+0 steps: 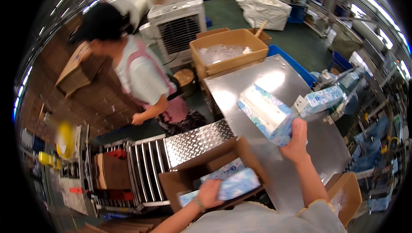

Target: The person places rolls of toilet paper into cardboard boxes, closes the box flaps, and pushes the boxes through a taping machine on a conveyor belt.

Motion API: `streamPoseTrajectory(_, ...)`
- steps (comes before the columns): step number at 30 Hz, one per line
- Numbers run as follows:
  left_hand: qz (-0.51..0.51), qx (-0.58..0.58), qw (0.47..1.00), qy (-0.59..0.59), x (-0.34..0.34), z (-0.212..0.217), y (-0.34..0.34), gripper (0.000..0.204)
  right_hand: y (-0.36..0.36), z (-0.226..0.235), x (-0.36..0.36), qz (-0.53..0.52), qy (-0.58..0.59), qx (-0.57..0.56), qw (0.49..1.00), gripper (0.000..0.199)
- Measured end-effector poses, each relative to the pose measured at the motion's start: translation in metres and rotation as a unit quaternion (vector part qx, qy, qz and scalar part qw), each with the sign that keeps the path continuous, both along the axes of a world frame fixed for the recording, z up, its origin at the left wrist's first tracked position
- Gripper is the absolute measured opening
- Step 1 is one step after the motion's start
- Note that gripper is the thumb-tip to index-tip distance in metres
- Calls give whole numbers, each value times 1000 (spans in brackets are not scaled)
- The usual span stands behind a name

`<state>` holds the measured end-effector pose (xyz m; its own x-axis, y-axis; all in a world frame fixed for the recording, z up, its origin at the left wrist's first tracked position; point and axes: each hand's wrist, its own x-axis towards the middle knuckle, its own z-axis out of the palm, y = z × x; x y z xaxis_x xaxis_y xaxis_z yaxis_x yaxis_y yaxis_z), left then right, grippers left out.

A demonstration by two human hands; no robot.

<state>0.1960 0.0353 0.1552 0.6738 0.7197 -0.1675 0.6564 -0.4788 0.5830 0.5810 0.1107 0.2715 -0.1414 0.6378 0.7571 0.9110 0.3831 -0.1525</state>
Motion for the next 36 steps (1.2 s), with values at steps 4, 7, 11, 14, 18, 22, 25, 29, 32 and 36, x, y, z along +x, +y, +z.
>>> streamPoseTrajectory(4, -70, -159, 982, 78, 9, -78, -11, 92, -8, 53, -94, 246, 186, -132, 942, 113)
streamPoseTrajectory(7, -71, -84, 991, 73, -2, -131, -33, 93, -28, 37, -158, 401, 113, -195, 888, 112)
streamPoseTrajectory(11, -88, -81, 991, 63, 0, -145, -22, 92, -6, -112, -195, 409, -141, -309, 847, 91)
streamPoseTrajectory(14, -49, -284, 948, 135, 9, -93, 4, 87, 12, -209, -217, 383, -210, -347, 830, 78)
streamPoseTrajectory(18, -16, -194, 981, 13, -16, -136, -14, 80, 19, -279, -264, 283, -214, -275, 894, 65)
streamPoseTrajectory(22, -34, -314, 948, 46, -4, -96, 32, 72, 6, -253, -248, 180, -198, -412, 871, 39)
streamPoseTrajectory(25, -65, -61, 995, 53, 14, -86, 65, 82, -5, -141, -167, 216, -51, -457, 861, 29)
streamPoseTrajectory(29, -16, -44, 982, 185, 50, -123, 77, 111, -79, -71, -10, -32, 143, -169, 975, 27)
streamPoseTrajectory(32, -109, -90, 949, 283, 60, -181, 96, 112, -199, -114, 120, -446, 193, -53, 873, 34)
streamPoseTrajectory(36, -206, -91, 905, 360, 89, -242, 113, 112, -467, -206, 214, -869, 230, -168, 404, 61)
